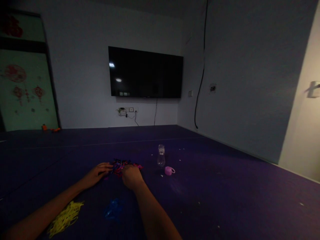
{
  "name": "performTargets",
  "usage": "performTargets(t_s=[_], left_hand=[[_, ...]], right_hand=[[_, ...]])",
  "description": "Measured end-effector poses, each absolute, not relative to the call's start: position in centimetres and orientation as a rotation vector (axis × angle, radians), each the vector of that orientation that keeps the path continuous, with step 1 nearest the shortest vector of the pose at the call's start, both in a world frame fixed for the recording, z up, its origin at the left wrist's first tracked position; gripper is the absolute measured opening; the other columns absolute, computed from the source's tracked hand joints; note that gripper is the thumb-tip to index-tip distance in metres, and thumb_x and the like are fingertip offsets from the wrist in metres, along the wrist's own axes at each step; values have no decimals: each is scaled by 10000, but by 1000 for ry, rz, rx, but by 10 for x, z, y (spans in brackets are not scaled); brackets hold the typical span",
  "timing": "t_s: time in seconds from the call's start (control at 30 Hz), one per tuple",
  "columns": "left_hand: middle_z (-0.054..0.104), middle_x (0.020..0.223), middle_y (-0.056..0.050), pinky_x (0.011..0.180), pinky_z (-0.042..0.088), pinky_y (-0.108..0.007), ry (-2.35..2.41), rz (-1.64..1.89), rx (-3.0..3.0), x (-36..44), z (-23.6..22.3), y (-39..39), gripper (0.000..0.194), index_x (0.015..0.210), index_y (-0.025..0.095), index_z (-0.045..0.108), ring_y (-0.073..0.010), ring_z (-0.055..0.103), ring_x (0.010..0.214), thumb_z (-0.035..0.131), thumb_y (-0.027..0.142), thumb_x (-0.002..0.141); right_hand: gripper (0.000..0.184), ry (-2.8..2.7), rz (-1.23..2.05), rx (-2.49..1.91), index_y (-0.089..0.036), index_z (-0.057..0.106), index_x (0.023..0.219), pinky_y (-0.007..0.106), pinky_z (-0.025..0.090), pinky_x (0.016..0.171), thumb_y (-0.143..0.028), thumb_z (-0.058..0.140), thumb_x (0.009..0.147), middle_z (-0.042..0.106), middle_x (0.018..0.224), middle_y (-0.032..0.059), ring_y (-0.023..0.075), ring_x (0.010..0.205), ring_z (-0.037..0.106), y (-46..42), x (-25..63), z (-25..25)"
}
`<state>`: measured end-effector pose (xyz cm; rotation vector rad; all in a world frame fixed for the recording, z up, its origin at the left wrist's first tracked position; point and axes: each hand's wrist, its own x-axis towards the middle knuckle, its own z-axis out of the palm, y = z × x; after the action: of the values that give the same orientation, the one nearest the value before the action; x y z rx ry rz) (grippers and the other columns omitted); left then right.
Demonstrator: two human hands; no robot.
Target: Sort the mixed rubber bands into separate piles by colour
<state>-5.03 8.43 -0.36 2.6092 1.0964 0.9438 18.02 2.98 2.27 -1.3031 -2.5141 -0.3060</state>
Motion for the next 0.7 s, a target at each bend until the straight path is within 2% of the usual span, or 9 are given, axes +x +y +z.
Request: performTargets(t_s=[0.13,0.3,0.7], left_hand=[[635,1183,-38,986,356,-448,977,851,2635,-49,0,79,245,965,275,713,-244,470,1178,491,344,887],[645,1169,-38,991,341,-449,958,779,2636,-49,1,76,283,918,289,728,-254,465,1184,492,444,889],[658,1147,-37,990,357,-441,955,801,2639,-48,2,75,260,1018,292,701,-248,502,1150,501,390,883]], right_hand=[[263,-2528,-294,-1298,-117,625,975,291,439,792,-146,405,833,655,1010,127,214,944,600,30,180,24],[269,-2527,-272,-1312,-117,629,970,286,441,785,-127,403,825,661,1003,131,211,940,605,27,180,27],[259,-2519,-300,-1310,-118,629,955,288,450,734,-131,404,827,666,970,126,218,906,614,28,180,26]])
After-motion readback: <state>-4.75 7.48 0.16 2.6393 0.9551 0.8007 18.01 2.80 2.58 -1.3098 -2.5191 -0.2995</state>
